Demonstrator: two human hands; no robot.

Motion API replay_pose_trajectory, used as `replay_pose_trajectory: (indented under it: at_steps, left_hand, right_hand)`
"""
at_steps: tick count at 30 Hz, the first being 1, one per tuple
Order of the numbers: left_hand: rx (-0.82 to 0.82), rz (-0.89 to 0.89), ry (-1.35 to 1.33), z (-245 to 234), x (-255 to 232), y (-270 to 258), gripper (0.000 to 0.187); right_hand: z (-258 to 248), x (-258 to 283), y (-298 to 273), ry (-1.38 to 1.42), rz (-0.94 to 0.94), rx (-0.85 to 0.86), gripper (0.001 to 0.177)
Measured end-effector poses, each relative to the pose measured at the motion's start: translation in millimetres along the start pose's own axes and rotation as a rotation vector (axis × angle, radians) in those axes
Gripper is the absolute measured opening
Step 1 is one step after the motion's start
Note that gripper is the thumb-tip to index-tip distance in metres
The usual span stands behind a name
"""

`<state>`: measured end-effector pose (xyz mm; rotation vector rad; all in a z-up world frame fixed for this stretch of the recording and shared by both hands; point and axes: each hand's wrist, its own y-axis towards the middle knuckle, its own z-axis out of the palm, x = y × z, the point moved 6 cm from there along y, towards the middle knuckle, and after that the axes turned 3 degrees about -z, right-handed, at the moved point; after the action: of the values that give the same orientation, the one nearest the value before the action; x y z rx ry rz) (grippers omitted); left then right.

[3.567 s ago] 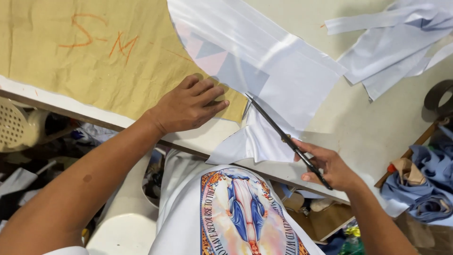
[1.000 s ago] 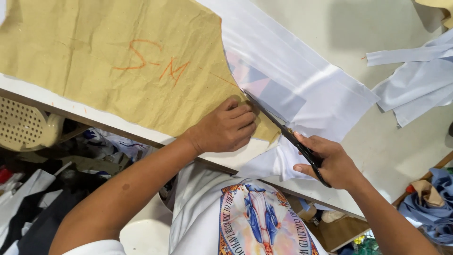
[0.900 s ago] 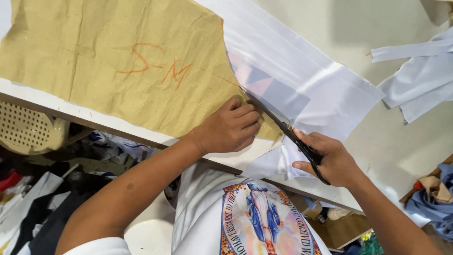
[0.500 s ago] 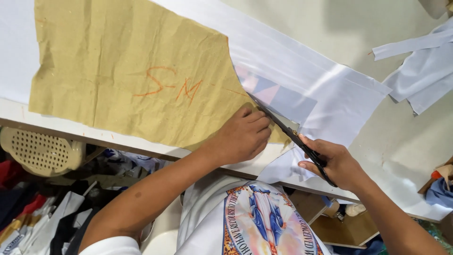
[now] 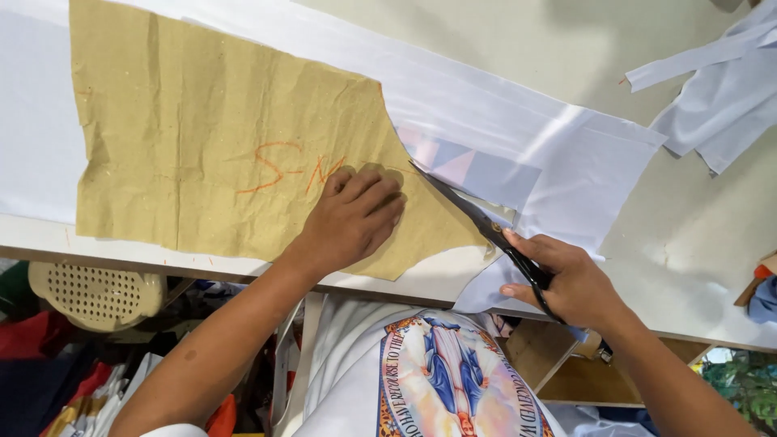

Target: The person places a paper pattern on a white fabric and cuts the fabric with scissors. They then fold the cut fabric, tie a knot in a strip, and handle paper patterns and other fabric pieces on the table.

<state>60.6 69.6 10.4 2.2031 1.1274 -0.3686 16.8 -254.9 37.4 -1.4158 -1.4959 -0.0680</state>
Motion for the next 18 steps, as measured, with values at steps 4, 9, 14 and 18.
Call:
replay_pose_trajectory:
  at_steps: [4,9,14,18]
  left_hand:
    - [-0.02,0.014,0.0,0.9,0.8,0.5,0.014]
    - [0.005,-0.006,-0.026,3.8,1.8,-3.9,0.017]
    - [0.02,0.011,-0.022,0.8,2.7,-2.4,0.016]
    - [0.022,0.011,-0.037,0.5,3.1,-1.6,0.014]
  right_hand:
    - [18.2,-1.6,0.4,-0.03,-0.018,-0.044,0.084]
    - [31.4,4.8,-3.4,0.058,0.014,-0.075,0.073]
    - [40.2,19.8,-4.9,0.069,0.007,-0.108,0.083]
    - [49.5,32.3,0.2,0.05,-0.009,-0.149,0.081]
